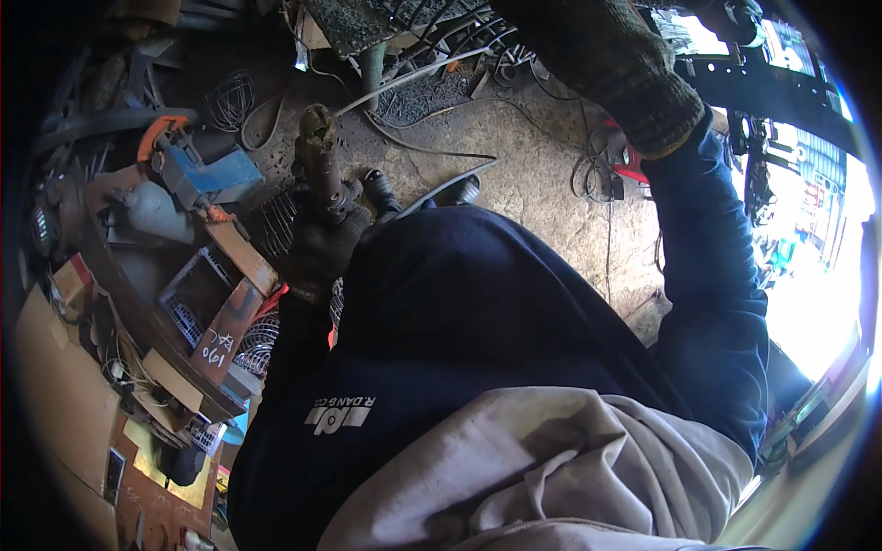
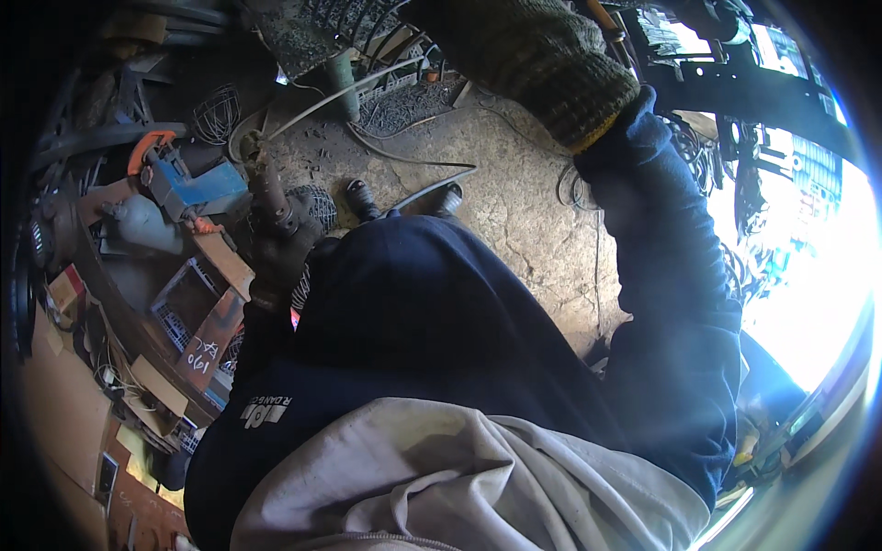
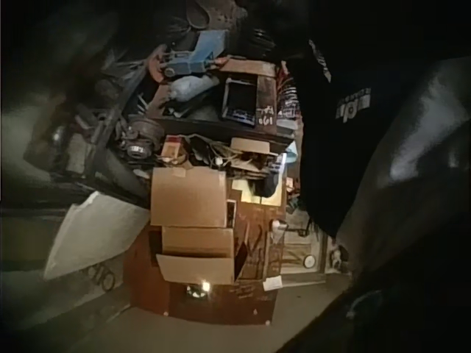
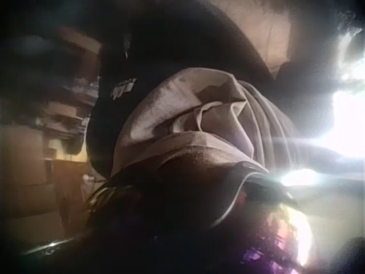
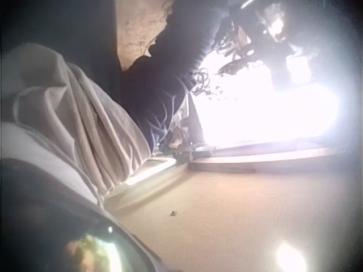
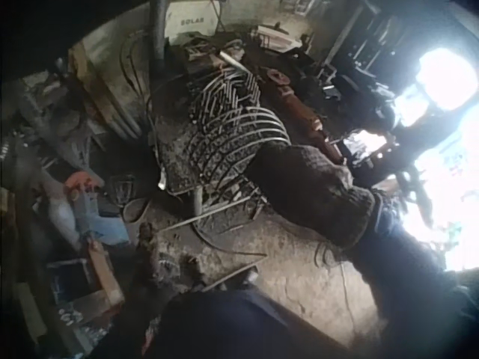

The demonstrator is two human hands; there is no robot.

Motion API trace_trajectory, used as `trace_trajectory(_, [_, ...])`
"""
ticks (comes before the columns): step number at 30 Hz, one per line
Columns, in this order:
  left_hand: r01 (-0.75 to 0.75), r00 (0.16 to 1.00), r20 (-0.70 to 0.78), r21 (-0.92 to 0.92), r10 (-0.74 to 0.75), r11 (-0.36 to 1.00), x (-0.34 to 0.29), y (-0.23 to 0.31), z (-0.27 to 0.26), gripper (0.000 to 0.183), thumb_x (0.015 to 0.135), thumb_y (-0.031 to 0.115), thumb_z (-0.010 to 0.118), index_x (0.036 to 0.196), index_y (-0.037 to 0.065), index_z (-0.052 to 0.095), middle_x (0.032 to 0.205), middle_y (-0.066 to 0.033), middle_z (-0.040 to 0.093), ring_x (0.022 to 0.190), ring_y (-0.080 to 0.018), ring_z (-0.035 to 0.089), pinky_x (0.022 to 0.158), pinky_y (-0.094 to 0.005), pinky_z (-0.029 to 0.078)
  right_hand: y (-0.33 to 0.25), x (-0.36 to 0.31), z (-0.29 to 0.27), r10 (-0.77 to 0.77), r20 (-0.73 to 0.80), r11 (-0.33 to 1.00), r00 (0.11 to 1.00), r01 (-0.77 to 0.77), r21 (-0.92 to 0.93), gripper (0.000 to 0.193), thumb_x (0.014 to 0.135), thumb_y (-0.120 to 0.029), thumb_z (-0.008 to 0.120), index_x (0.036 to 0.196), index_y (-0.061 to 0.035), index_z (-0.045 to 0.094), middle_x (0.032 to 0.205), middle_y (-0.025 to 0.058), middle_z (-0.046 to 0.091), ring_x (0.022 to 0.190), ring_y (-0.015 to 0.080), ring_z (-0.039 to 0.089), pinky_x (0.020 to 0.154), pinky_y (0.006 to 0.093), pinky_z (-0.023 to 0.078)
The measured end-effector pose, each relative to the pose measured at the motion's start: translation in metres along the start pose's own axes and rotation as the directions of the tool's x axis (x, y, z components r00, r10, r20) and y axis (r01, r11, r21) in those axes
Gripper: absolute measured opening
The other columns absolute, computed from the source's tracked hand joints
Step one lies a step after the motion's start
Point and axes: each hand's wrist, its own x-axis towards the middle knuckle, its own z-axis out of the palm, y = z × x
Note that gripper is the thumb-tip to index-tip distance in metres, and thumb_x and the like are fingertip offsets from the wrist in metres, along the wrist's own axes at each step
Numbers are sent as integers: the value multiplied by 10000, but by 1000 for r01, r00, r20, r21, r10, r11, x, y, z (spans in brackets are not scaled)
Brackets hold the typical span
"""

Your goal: The person welds metal components of a structure together using a welding torch, periodically using a hammer to tap the joints and repositioning the torch to continue welding different segments.

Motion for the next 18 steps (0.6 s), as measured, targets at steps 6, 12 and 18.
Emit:
trace_trajectory(6, [-72,997,-12,185,75,980,3,7,10,455,844,177,746,1270,64,636,1119,-195,691,1034,-353,686,858,-397,553,-36,-16,50,72,-834,-244,548,-801,-547,187,927,-209,586,988,-65,689,930,113,671,867,275,674,777,388,551])
trace_trajectory(12, [-108,994,-11,106,109,989,-1,12,27,608,862,200,723,1420,117,495,1129,-215,667,963,-389,679,785,-441,556,-36,16,52,82,-908,-471,412,-787,-399,157,940,-169,569,1005,-65,667,899,106,662,843,284,671,732,385,545])
trace_trajectory(18, [20,1000,-22,230,-15,973,-13,29,36,535,850,200,739,1347,93,571,1128,-195,675,1018,-361,681,829,-420,551,-40,31,47,155,-954,-450,255,-842,-298,150,959,-162,557,993,-40,639,917,117,653,860,281,661,741,379,539])
